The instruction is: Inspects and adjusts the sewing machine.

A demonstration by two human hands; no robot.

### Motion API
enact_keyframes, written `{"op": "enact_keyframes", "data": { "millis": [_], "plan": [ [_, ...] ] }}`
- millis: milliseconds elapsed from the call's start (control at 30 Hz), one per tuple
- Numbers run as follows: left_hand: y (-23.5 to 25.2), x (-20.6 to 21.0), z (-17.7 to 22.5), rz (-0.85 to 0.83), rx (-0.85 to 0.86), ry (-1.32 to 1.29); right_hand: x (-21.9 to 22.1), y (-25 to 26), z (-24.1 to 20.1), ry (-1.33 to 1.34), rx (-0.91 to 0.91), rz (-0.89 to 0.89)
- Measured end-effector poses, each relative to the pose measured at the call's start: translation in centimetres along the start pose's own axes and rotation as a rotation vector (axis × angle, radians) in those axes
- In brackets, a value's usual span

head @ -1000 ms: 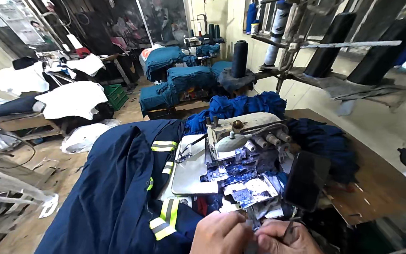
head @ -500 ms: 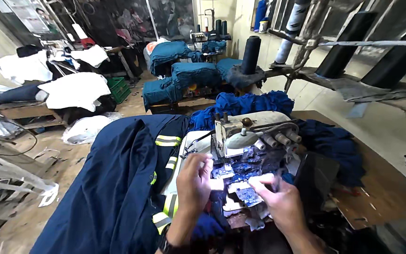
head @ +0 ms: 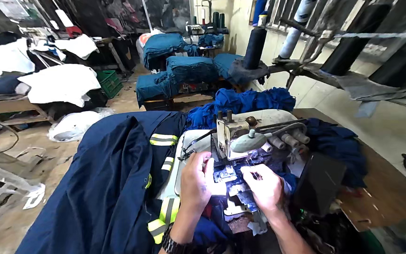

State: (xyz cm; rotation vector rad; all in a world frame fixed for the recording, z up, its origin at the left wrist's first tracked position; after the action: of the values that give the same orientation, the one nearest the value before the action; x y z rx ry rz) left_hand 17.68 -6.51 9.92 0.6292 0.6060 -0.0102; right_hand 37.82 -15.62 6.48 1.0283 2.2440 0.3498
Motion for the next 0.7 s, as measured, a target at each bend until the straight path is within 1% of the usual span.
{"op": "enact_keyframes", "data": {
  "millis": [267,467,700],
  "plan": [
    [-0.07,0.01,0.05,-0.002,-0.001,0.006,0.06,0.02,0.0,-0.008,0.002,0.015],
    [-0.08,0.05,0.04,-0.004,-0.01,0.013,0.36,0.05,0.36,-0.024,0.042,-0.008],
    [-0.09,-0.06,0.17,0.008,0.007,0.018,0.16,-0.12,0.15,-0.013,-0.018,0.037]
  ]
}}
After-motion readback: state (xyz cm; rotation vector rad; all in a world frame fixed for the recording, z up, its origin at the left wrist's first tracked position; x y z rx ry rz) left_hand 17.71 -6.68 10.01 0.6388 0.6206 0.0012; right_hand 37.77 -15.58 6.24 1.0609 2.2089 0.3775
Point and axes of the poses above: each hand's wrist, its own y-axis towards the middle knuckle, its own x-axis out of the palm, z = x × y, the point moved 8 cm from there along y, towards the middle knuckle, and after that the axes turned 4 degrees about y, right-handed, at the moved point
